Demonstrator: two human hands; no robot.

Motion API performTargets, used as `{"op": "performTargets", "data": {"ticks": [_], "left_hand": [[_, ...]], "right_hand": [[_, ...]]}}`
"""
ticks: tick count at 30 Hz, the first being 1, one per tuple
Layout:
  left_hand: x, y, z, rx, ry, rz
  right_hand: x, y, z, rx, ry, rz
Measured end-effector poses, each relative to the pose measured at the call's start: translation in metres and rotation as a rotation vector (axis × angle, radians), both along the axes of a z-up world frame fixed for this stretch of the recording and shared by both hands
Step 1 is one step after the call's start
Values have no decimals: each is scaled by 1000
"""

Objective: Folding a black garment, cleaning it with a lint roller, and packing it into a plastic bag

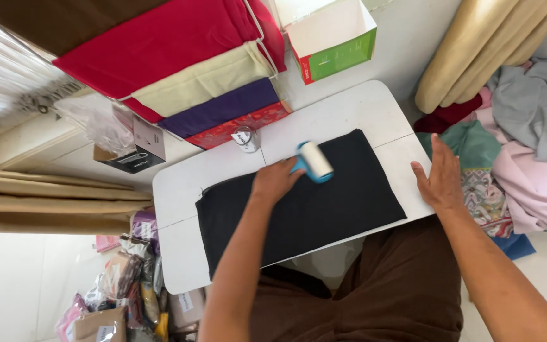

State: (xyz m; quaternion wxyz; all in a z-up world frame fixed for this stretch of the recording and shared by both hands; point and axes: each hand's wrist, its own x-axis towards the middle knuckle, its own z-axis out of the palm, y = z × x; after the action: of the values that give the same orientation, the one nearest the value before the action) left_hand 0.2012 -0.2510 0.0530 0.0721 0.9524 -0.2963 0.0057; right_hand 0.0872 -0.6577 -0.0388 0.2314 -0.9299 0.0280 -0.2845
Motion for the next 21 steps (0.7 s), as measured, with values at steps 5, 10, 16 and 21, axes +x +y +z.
{"op": "performTargets", "data": {"ticks": [5,10,16,21], "left_hand": [[9,-115,-29,-83,21,-24],[1,-145,-42,-68,58,-44],[-39,-14,-1,29,39,65],[-81,164,12,65,-16,217]], "right_hand": [[-2,3,7,85,24,-16],[-8,3,10,135,56,-22],[-9,8,19,85,15,54],[-11,12,30,84,108,30]]}}
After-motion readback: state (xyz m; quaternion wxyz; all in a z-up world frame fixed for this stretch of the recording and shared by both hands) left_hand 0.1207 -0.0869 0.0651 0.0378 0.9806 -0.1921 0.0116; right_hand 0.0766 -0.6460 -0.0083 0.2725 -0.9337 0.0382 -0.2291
